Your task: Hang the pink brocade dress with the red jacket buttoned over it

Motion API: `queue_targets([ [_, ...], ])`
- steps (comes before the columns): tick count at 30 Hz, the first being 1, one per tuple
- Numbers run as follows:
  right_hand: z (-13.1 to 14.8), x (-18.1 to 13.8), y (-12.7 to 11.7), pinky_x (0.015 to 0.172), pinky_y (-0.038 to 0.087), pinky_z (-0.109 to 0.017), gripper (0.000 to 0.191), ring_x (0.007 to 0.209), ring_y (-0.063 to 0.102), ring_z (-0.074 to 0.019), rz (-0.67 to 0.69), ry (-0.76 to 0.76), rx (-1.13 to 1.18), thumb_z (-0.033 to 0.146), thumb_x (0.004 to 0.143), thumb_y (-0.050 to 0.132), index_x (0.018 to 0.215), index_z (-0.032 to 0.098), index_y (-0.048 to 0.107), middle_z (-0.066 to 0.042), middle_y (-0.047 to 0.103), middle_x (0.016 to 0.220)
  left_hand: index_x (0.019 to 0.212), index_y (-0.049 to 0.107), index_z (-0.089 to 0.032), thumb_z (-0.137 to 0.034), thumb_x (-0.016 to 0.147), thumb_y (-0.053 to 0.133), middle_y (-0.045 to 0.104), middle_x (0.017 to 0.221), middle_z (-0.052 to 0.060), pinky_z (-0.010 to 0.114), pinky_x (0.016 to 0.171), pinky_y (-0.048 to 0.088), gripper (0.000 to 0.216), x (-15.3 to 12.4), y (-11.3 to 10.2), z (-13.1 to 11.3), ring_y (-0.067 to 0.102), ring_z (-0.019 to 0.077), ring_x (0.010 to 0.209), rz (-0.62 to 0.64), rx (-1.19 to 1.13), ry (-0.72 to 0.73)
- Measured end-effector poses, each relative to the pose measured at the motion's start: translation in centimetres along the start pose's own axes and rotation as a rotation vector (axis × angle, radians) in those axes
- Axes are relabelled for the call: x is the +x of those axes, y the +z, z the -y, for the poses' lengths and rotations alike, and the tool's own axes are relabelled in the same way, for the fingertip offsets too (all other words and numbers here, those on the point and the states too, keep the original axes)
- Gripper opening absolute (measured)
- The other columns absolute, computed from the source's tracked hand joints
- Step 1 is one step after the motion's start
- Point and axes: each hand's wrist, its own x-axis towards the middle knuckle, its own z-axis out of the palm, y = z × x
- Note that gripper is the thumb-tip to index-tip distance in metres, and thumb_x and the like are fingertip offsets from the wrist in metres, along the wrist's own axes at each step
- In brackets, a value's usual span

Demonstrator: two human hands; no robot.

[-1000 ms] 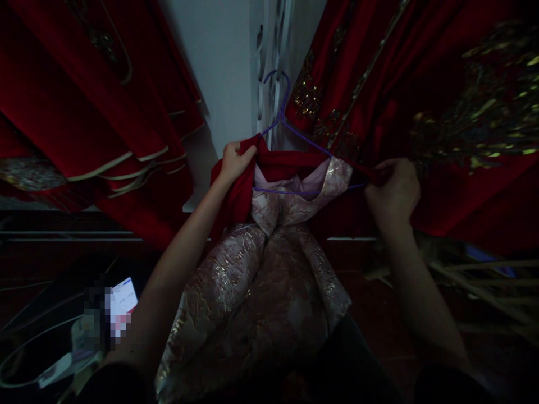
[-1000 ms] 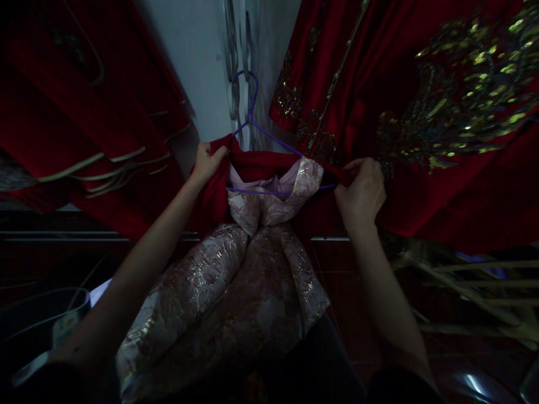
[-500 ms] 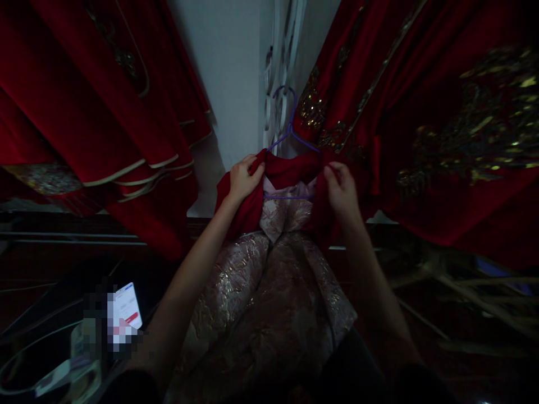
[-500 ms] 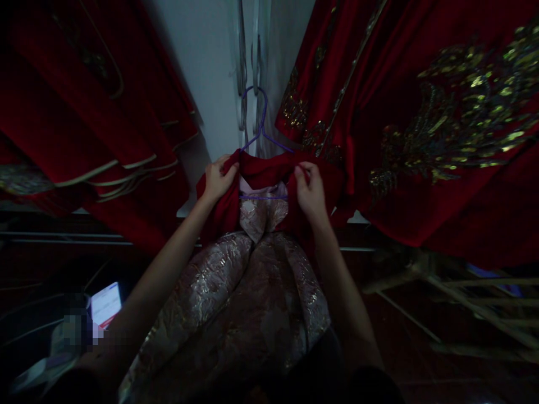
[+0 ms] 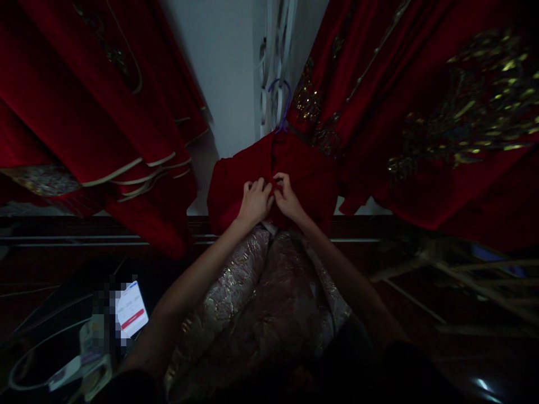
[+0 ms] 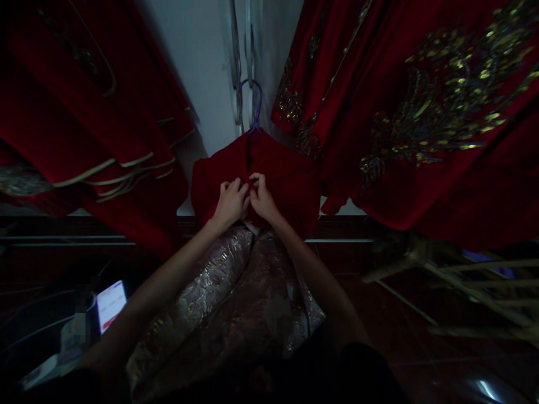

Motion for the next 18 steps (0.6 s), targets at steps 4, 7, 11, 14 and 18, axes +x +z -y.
queue_targets([
  [4, 0.3, 0.1, 0.1, 0.096, 0.043, -0.032, 0.027, 0.098, 0.053, -0.0145, 0.036, 0.024, 0.056, 0.027, 0.081, 0.052, 0.106, 0.024, 0.041, -0.004, 0.051, 0.106, 0.105, 0.055, -0.016, -0.026, 0.088, 0.048, 0.056, 0.102, 0.011, 0.040, 0.087, 0.041, 0.021, 0.3, 0.4, 0.4, 0.057, 0.0234, 0.091, 0.081, -0.140, 0.047],
  [7, 0.7, -0.2, 0.0, 0.089, 0.047, -0.031, 0.033, 0.092, 0.056, -0.0146, 0.065, 0.084, 0.139, 0.037, 0.082, 0.057, 0.110, 0.026, 0.043, -0.002, 0.054, 0.101, 0.100, 0.052, -0.017, -0.025, 0.085, 0.054, 0.058, 0.095, 0.007, 0.032, 0.078, 0.044, 0.018, 0.3, 1.1, 1.2, 0.058, 0.0185, 0.083, -0.029, -0.440, -0.054],
  [11, 1.2, -1.3, 0.1, 0.086, 0.050, -0.030, 0.035, 0.089, 0.058, -0.0144, 0.004, 0.139, 0.215, 0.045, 0.084, 0.057, 0.113, 0.028, 0.047, -0.001, 0.058, 0.094, 0.102, 0.049, -0.020, -0.024, 0.079, 0.063, 0.061, 0.092, 0.003, 0.025, 0.076, 0.047, 0.028, -0.7, 2.8, 1.0, 0.060, 0.0125, 0.082, -0.306, -0.897, -0.245],
  [14, 1.3, -2.1, -0.1, 0.083, 0.052, -0.030, 0.031, 0.091, 0.059, -0.0146, -0.025, 0.179, 0.234, 0.047, 0.086, 0.054, 0.111, 0.029, 0.051, -0.002, 0.060, 0.099, 0.099, 0.048, -0.021, -0.027, 0.074, 0.071, 0.062, 0.091, 0.002, 0.022, 0.072, 0.049, 0.034, -1.5, 3.5, 0.6, 0.063, 0.0108, 0.082, -0.353, -1.155, -0.350],
  [18, 1.2, -2.7, -0.7, 0.088, 0.052, -0.031, 0.031, 0.099, 0.060, -0.0157, -0.023, 0.155, 0.240, 0.046, 0.083, 0.059, 0.106, 0.026, 0.056, -0.004, 0.062, 0.109, 0.096, 0.055, -0.020, -0.029, 0.073, 0.072, 0.066, 0.091, 0.003, 0.022, 0.074, 0.051, 0.030, -2.2, 3.4, 0.6, 0.065, 0.0115, 0.084, -0.281, -1.239, -0.327],
])
